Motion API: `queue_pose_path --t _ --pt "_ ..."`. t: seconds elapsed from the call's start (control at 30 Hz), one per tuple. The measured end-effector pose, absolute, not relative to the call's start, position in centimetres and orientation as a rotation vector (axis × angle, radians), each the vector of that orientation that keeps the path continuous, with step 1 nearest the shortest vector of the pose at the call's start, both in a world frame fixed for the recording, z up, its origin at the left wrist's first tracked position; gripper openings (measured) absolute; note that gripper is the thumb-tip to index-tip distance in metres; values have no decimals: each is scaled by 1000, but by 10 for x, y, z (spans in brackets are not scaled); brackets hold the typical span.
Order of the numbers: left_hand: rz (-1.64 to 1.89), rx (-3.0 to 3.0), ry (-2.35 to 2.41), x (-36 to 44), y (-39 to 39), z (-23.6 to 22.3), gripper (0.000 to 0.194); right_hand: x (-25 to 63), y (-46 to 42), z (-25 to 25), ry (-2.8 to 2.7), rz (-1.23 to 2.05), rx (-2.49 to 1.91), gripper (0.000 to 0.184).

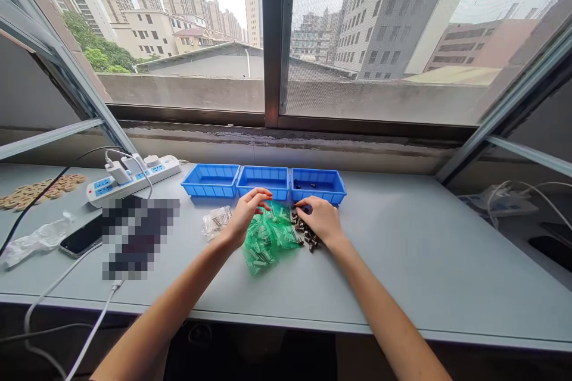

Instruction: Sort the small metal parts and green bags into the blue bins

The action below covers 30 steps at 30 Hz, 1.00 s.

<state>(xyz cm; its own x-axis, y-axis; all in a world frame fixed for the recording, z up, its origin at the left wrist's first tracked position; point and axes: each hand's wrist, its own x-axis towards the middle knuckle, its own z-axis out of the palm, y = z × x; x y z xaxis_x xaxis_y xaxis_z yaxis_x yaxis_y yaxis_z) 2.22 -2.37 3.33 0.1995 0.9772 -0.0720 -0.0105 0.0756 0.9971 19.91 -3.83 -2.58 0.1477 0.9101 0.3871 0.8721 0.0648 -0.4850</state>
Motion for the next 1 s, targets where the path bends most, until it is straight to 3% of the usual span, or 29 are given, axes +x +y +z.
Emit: queue_pose_path --t 0.2,0.4,0.53,1.0 --pt "1010 1335 1072 24 -24 28 13 199 -37 -28 -1641 134 -1745 14" --pt "1026 1673 1105 28 -29 19 6 194 -37 -16 -1376 640 -1462 27" --pt "1026 1750 1094 28 -31 21 15 188 -41 -4 -1227 979 -1317 33" --pt "1106 1809 1116 27 -35 26 22 175 -49 9 -876 1408 -1127 37"
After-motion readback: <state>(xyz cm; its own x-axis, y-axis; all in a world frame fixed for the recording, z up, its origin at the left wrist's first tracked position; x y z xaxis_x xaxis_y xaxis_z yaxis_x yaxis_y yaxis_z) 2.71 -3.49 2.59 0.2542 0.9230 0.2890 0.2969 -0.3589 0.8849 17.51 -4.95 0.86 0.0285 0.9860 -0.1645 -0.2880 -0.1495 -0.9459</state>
